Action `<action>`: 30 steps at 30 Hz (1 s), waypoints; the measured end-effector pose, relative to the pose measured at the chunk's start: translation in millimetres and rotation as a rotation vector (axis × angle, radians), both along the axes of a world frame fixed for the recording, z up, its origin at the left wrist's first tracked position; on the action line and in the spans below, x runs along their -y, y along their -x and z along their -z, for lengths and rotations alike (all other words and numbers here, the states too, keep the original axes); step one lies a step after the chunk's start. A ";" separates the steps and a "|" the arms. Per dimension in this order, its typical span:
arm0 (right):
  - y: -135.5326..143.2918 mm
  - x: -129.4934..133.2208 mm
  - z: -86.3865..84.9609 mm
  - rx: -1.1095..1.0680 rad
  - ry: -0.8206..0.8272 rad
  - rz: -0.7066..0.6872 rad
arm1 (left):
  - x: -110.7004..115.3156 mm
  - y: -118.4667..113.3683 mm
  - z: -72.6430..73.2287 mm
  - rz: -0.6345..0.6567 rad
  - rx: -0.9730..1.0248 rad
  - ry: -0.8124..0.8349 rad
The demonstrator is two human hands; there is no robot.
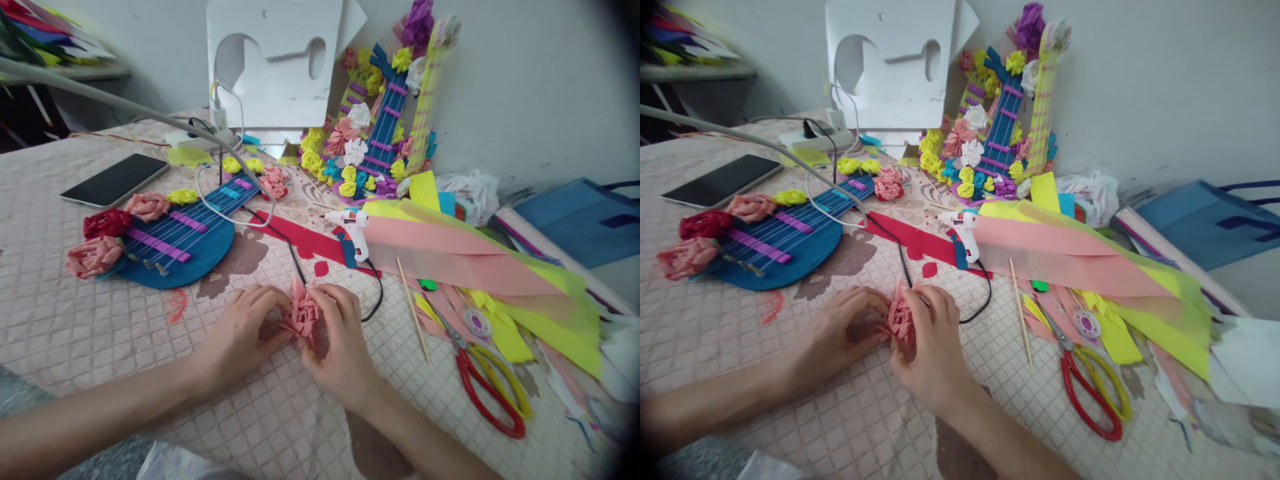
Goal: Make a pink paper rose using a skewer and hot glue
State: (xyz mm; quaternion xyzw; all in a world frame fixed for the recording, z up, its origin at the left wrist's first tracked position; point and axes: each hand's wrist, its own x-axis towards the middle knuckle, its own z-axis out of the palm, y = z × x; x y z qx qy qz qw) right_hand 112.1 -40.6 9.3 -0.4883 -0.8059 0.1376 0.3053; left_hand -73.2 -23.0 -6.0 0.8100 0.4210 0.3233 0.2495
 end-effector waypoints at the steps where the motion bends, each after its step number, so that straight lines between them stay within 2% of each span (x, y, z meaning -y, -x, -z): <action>1: 0.4 -0.5 0.3 0.005 0.001 0.000 | -0.1 0.0 0.4 0.000 0.001 -0.001; 8: 1.0 -1.7 3.3 0.049 -0.009 -0.001 | -0.4 0.3 1.7 -0.014 -0.005 -0.005; 15: -0.1 -2.9 3.8 0.039 0.007 -0.014 | -1.1 0.1 3.7 -0.099 -0.015 -0.031; 30: -0.3 -3.1 5.3 0.061 0.010 -0.017 | -4.9 -2.4 5.3 -0.093 -0.019 0.016</action>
